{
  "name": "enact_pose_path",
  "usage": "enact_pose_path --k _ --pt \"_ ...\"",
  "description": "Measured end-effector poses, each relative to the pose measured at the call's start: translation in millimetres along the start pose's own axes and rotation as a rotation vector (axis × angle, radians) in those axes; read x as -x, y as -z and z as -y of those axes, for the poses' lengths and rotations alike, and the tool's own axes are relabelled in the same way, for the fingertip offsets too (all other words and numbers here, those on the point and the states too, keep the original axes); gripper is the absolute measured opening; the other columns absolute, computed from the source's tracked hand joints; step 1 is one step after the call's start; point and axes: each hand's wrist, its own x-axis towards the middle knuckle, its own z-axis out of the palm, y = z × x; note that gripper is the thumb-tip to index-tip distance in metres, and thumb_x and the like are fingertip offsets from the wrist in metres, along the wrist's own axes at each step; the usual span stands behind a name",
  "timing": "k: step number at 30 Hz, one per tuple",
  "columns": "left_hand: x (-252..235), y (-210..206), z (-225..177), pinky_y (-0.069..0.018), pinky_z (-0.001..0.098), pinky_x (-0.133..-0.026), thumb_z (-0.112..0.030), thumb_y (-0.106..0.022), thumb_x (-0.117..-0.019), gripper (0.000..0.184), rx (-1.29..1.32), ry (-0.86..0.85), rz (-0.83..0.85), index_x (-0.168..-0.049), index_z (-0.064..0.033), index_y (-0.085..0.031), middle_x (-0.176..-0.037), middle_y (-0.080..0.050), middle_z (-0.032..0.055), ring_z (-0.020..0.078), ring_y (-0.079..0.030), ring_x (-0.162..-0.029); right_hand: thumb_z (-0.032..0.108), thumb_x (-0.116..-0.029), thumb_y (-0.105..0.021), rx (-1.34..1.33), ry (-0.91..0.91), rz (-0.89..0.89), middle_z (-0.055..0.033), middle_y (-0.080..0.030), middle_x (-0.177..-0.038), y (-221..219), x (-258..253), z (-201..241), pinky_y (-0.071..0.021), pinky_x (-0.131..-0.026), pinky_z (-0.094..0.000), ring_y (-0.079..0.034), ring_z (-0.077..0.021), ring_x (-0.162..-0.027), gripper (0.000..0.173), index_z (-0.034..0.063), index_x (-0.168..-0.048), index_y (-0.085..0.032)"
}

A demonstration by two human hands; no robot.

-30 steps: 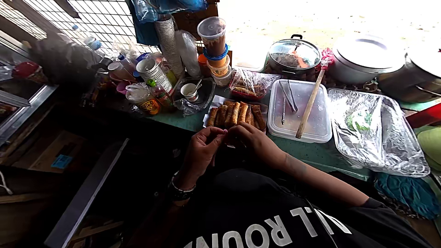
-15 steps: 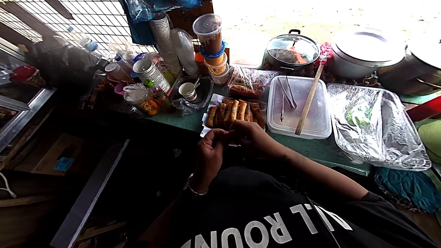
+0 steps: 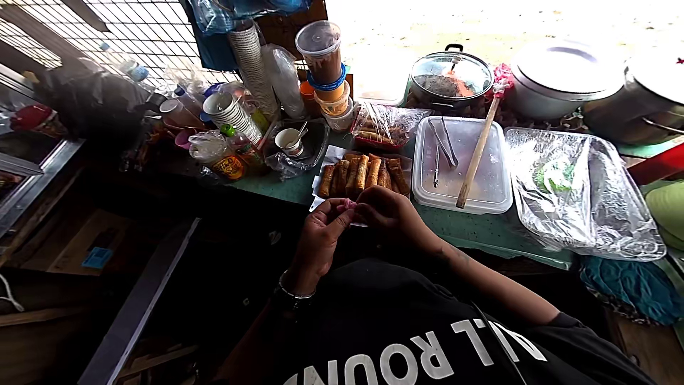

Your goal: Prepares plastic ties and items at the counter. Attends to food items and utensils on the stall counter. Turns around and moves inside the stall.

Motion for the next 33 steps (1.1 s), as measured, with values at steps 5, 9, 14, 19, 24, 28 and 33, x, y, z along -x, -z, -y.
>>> enact_pose_path --k 5,9,14,19,24,28,33 --pt "-2.2 5.8 17.9 -0.0581 0.0232 -0.080 0.003 -0.072 -0.0887 0.009 -0.221 -0.319 -0.033 -0.095 -0.0035 -0.072 -0.088 -0.072 -0.0014 0.0056 -0.068 -0.083 0.015 -0.1039 -0.057 -0.078 -0.237 0.155 0.0019 -0.062 -0.079 4.6 0.2 15.3 -0.0478 -0.066 -0.0160 -0.056 0.0018 -0.068 0.016 0.0014 -0.100 -0.065" --pt "1.6 -3.5 19.1 -0.0581 0.0229 -0.075 0.008 -0.067 -0.0903 0.011 -0.020 -0.263 -0.110 -0.091 -0.0032 -0.071 -0.083 -0.072 0.0004 0.0065 -0.068 -0.077 0.012 -0.1054 -0.054 -0.321 -0.340 0.132 -0.0004 -0.063 -0.081 -8.6 4.1 14.7 -0.0569 -0.070 -0.0211 -0.064 -0.0028 -0.070 0.014 0.0007 -0.102 -0.061" --pt "1.9 -15.5 11.1 -0.0591 0.0250 -0.070 0.003 -0.054 -0.1012 0.012 0.345 0.128 -0.222 -0.095 -0.0030 -0.062 -0.083 -0.069 0.0056 0.0106 -0.067 -0.071 0.006 -0.0930 -0.060 0.238 0.250 -0.275 -0.0098 -0.068 -0.085 -46.9 15.3 -18.5 -0.0553 -0.078 -0.0241 -0.066 -0.0126 -0.081 0.010 -0.0014 -0.095 -0.067" --pt "-1.9 -5.1 6.7 -0.0586 0.0243 -0.062 -0.009 -0.049 -0.1067 0.012 0.446 0.351 -0.166 -0.103 -0.0056 -0.060 -0.080 -0.067 0.0070 0.0115 -0.066 -0.064 0.007 -0.0966 -0.061 0.178 0.367 -0.175 -0.0130 -0.069 -0.099 -30.1 11.4 -35.4 -0.0572 -0.088 -0.0288 -0.068 -0.0160 -0.095 0.012 -0.0013 -0.100 -0.069" --pt "2.0 -2.5 -2.2 -0.0594 0.0245 -0.064 -0.009 -0.045 -0.1083 0.018 0.419 0.366 -0.082 -0.103 -0.0063 -0.062 -0.081 -0.068 0.0072 0.0119 -0.067 -0.066 0.010 -0.0964 -0.063 0.013 0.245 -0.085 -0.0116 -0.063 -0.112 -14.1 8.7 -31.5 -0.0574 -0.083 -0.0252 -0.064 -0.0105 -0.097 0.017 -0.0003 -0.108 -0.068" --pt "5.4 -7.5 -0.3 -0.0588 0.0235 -0.065 -0.004 -0.049 -0.1059 0.017 0.399 0.310 -0.065 -0.099 -0.0062 -0.064 -0.082 -0.068 0.0052 0.0101 -0.066 -0.066 0.020 -0.0944 -0.068 0.231 0.278 -0.235 -0.0067 -0.066 -0.112 -16.3 9.9 -30.2 -0.0489 -0.090 -0.0463 -0.061 -0.0215 -0.106 0.013 0.0109 -0.099 -0.075" --pt "8.2 -11.4 6.1 -0.0592 0.0242 -0.066 -0.001 -0.048 -0.1047 0.019 0.447 0.228 -0.056 -0.102 -0.0091 -0.065 -0.086 -0.068 0.0062 0.0107 -0.066 -0.068 0.021 -0.0942 -0.066 0.137 0.151 -0.185 -0.0046 -0.069 -0.112 -17.7 17.0 -19.9 -0.0441 -0.089 -0.0515 -0.061 -0.0220 -0.106 0.016 0.0098 -0.098 -0.077"
